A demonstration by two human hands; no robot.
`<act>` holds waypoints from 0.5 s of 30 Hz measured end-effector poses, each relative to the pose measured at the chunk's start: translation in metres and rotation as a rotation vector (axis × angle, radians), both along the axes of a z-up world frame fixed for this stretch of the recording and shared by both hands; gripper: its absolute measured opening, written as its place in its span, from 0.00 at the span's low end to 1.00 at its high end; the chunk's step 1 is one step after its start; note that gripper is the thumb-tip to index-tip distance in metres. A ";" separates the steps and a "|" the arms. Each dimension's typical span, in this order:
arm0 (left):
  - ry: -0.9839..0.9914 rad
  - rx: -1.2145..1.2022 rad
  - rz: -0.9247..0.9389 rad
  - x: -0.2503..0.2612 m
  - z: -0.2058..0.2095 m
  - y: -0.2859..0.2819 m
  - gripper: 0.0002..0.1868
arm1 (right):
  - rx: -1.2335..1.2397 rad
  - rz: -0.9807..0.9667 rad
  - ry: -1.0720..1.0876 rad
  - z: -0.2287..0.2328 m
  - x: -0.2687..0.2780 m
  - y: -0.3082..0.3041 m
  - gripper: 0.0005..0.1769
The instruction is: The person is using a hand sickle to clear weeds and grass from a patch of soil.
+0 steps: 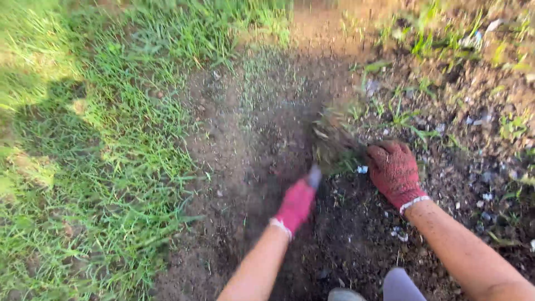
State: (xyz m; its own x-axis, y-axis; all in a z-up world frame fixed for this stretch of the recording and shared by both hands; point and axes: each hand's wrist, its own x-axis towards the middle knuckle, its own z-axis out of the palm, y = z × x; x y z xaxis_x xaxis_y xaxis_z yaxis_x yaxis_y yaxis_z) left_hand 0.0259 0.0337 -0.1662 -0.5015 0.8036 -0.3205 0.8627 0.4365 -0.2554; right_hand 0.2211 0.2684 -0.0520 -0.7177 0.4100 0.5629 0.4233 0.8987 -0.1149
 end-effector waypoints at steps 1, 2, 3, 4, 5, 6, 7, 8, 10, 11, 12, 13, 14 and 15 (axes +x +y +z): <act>-0.610 0.242 0.328 0.016 0.064 0.003 0.15 | -0.002 -0.006 -0.002 0.004 0.000 -0.002 0.12; -1.224 0.484 0.649 0.030 0.133 -0.002 0.25 | -0.003 -0.013 -0.004 0.007 0.001 -0.005 0.12; -1.231 0.472 0.655 0.013 0.120 -0.011 0.25 | -0.012 -0.016 -0.014 0.005 0.007 -0.005 0.12; -0.789 0.402 0.262 -0.004 0.106 -0.018 0.15 | -0.045 -0.033 0.017 0.004 0.013 -0.004 0.12; -0.335 0.327 -0.124 -0.024 0.093 -0.020 0.11 | -0.067 -0.050 0.054 0.004 0.016 0.002 0.13; -0.341 0.329 -0.127 -0.028 0.104 -0.003 0.11 | -0.064 -0.053 0.050 0.004 0.013 0.008 0.13; -0.719 0.747 0.602 -0.029 0.116 0.009 0.15 | -0.064 -0.064 0.075 0.004 0.015 0.007 0.12; -1.044 1.121 1.384 -0.029 0.128 0.021 0.24 | -0.064 -0.074 0.100 0.005 0.016 0.006 0.12; -1.134 0.788 1.088 0.016 0.184 0.026 0.25 | -0.059 -0.099 0.119 0.006 0.013 0.008 0.11; -1.168 0.452 0.797 0.039 0.212 0.026 0.25 | -0.069 -0.119 0.133 0.005 0.010 0.008 0.10; -1.164 0.459 0.792 0.025 0.210 0.020 0.25 | -0.064 -0.118 0.140 0.006 0.007 0.013 0.10; -1.173 0.549 0.692 0.015 0.207 0.011 0.24 | -0.055 -0.158 0.135 0.005 0.008 0.012 0.13; -1.179 0.638 0.591 0.004 0.204 0.002 0.23 | -0.045 -0.198 0.130 0.003 0.010 0.012 0.16; -1.185 0.633 0.588 -0.014 0.189 0.014 0.23 | -0.045 -0.204 0.125 0.007 0.012 0.013 0.16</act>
